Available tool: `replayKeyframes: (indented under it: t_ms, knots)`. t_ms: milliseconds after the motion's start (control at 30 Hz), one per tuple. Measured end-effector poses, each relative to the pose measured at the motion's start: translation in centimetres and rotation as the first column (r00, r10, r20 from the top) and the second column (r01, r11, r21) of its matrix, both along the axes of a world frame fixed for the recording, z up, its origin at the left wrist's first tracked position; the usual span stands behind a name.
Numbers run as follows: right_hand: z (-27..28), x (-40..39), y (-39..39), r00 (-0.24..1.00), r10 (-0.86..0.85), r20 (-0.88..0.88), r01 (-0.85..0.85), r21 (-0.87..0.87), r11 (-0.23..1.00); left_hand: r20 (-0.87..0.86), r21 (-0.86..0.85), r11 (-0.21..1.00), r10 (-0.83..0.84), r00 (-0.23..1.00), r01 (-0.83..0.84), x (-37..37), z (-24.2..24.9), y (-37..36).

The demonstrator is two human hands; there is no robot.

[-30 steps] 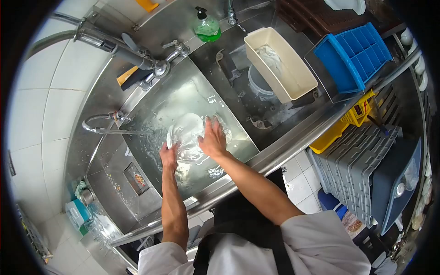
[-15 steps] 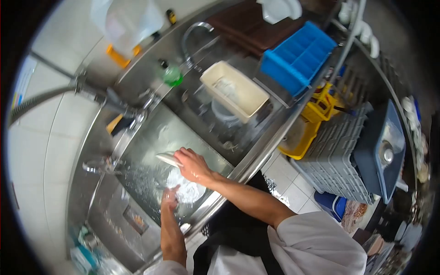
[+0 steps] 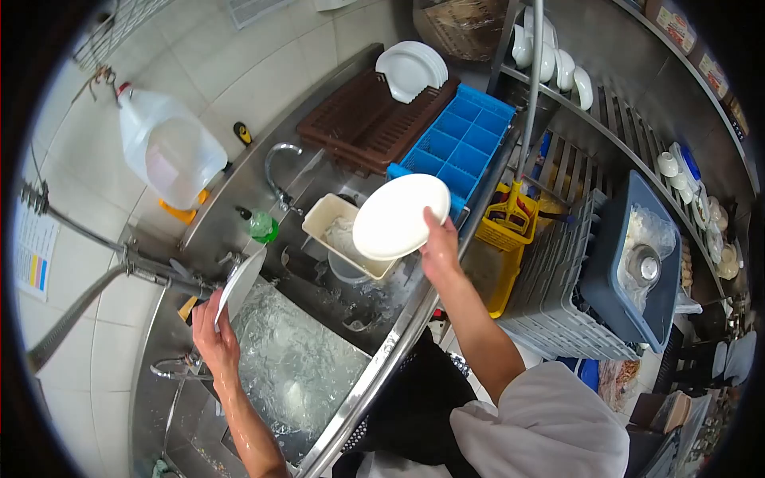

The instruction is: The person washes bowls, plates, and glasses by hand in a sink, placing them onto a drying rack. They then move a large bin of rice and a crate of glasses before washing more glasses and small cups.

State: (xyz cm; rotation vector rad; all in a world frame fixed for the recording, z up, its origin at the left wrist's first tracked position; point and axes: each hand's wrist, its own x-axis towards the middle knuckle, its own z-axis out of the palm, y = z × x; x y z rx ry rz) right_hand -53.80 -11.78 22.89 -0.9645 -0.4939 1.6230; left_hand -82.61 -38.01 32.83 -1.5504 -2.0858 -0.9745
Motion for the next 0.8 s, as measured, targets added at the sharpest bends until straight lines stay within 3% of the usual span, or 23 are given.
replayKeyframes:
  t_ms: [33,167,267,333,367,433,467,500,533,567,633,700,733,767,800]
  knots:
    - [0.7,1.3,1.4,0.997,-0.034,-0.067,0.027,-0.098,0.995,-0.007,0.005,1.0,-0.004,1.0,0.004,0.4,0.3,1.7]
    - [0.7,5.0,7.1,0.999,0.033,-0.005,-0.033,-0.097,0.995,-0.098,-0.035,0.986,-0.169,0.981,0.166,3.0,0.9,8.2]
    - [2.0,5.9,11.7,0.983,0.06,0.172,-0.08,0.114,0.99,-0.128,-0.109,0.963,-0.259,0.957,0.246,4.3,0.8,11.6]
    - [3.3,5.4,15.4,0.913,-0.044,0.405,-0.059,0.239,0.969,-0.08,-0.147,0.956,-0.266,0.961,0.253,5.1,0.6,12.9]
    - [3.1,4.6,18.0,0.777,-0.276,0.567,-0.053,0.495,0.867,-0.073,-0.149,0.954,-0.272,0.959,0.26,5.6,0.6,13.5]
    - [7.4,2.1,20.5,0.66,-0.393,0.64,-0.151,0.626,0.765,-0.044,-0.117,0.956,-0.274,0.961,0.268,6.7,0.7,14.1]
    - [8.1,0.1,22.4,0.611,-0.531,0.588,-0.17,0.752,0.637,-0.021,-0.129,0.962,-0.245,0.969,0.241,7.3,0.5,14.2]
    - [10.0,-1.6,23.5,0.578,-0.491,0.651,-0.284,0.726,0.627,0.001,-0.139,0.967,-0.216,0.976,0.214,7.8,0.2,14.3]
    - [11.0,-3.8,24.7,0.557,-0.625,0.547,-0.346,0.837,0.424,0.027,-0.133,0.972,-0.19,0.981,0.192,8.1,-0.4,14.2]
    - [11.8,-6.0,26.1,0.575,-0.614,0.541,-0.35,0.841,0.413,0.049,-0.125,0.977,-0.166,0.985,0.17,8.4,-1.1,14.1]
    - [12.7,-10.6,28.5,0.397,-0.608,0.687,-0.684,0.663,0.303,0.091,-0.059,0.988,-0.135,0.987,0.141,9.3,-2.0,13.9]
    - [12.6,-15.2,29.9,0.168,-0.587,0.792,-0.854,0.414,0.314,0.232,-0.026,0.999,-0.029,0.972,0.036,10.8,-2.4,13.2]
    - [11.8,-17.2,30.7,0.095,-0.574,0.813,-0.893,0.324,0.312,0.295,-0.009,1.0,0.0,0.955,0.003,11.1,-2.7,12.6]
    - [10.9,-18.8,31.4,0.12,-0.573,0.811,-0.9,0.333,0.283,0.334,-0.007,0.999,0.036,0.942,-0.035,11.3,-2.9,11.9]
    - [10.1,-20.0,32.1,0.02,-0.526,0.85,-0.917,0.225,0.33,0.374,-0.012,0.996,0.082,0.924,-0.084,11.6,-2.9,11.3]
